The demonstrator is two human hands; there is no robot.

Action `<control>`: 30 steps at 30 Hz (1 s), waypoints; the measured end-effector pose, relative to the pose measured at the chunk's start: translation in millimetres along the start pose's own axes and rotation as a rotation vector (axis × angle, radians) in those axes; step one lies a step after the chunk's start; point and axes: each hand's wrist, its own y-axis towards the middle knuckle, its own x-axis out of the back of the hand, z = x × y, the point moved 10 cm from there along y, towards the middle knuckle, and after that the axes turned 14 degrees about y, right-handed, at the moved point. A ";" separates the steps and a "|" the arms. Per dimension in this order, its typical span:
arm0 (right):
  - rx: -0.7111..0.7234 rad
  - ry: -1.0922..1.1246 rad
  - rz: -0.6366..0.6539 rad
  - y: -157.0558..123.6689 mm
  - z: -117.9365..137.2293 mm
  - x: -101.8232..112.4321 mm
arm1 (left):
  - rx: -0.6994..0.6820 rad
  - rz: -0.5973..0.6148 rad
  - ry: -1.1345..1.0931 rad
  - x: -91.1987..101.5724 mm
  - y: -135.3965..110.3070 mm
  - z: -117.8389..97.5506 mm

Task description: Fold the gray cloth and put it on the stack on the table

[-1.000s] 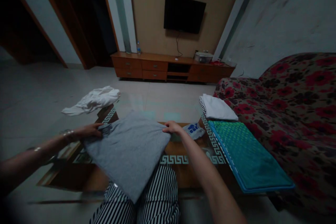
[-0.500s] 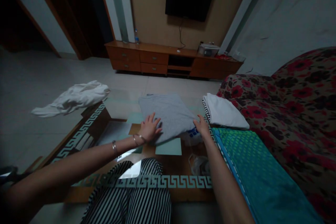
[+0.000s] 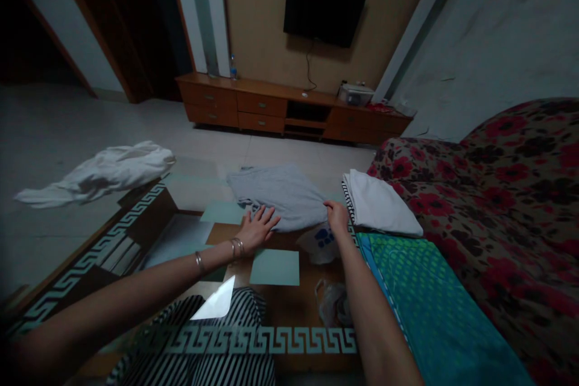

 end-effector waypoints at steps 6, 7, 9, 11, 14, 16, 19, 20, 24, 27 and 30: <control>-0.215 -0.153 -0.146 5.2 -30.1 25.2 | -0.090 0.038 -0.044 -4.0 94.2 7.8; -0.236 -0.164 -0.162 1.0 -33.3 29.2 | -0.089 0.042 -0.045 -2.3 100.8 5.4; -0.253 -0.168 -0.177 -8.2 -36.4 35.0 | -0.078 0.038 -0.041 2.9 103.5 -1.3; -0.234 -0.149 -0.169 -15.9 -35.3 37.4 | -0.067 0.028 -0.028 9.2 95.4 -7.6; -0.180 -0.095 -0.148 -23.5 -30.1 38.1 | -0.061 0.014 0.006 19.6 77.3 -10.3; -0.156 -0.059 -0.147 -27.2 -28.2 39.2 | -0.069 0.009 0.031 26.5 67.7 -7.7; -0.156 -0.012 -0.165 -32.8 -30.3 42.7 | -0.108 0.013 0.060 34.6 57.2 -3.4; -0.163 0.000 -0.175 -35.2 -31.8 44.3 | -0.125 0.016 0.067 36.7 53.6 -3.1; -0.196 0.035 -0.211 -47.5 -37.1 51.3 | -0.162 0.019 0.099 44.1 33.2 -7.5; -0.199 0.067 -0.210 -57.0 -35.9 54.6 | -0.165 0.028 0.118 47.7 14.4 -14.5; -0.196 0.097 -0.210 -65.7 -32.5 57.7 | -0.136 0.028 0.127 50.1 -0.7 -17.1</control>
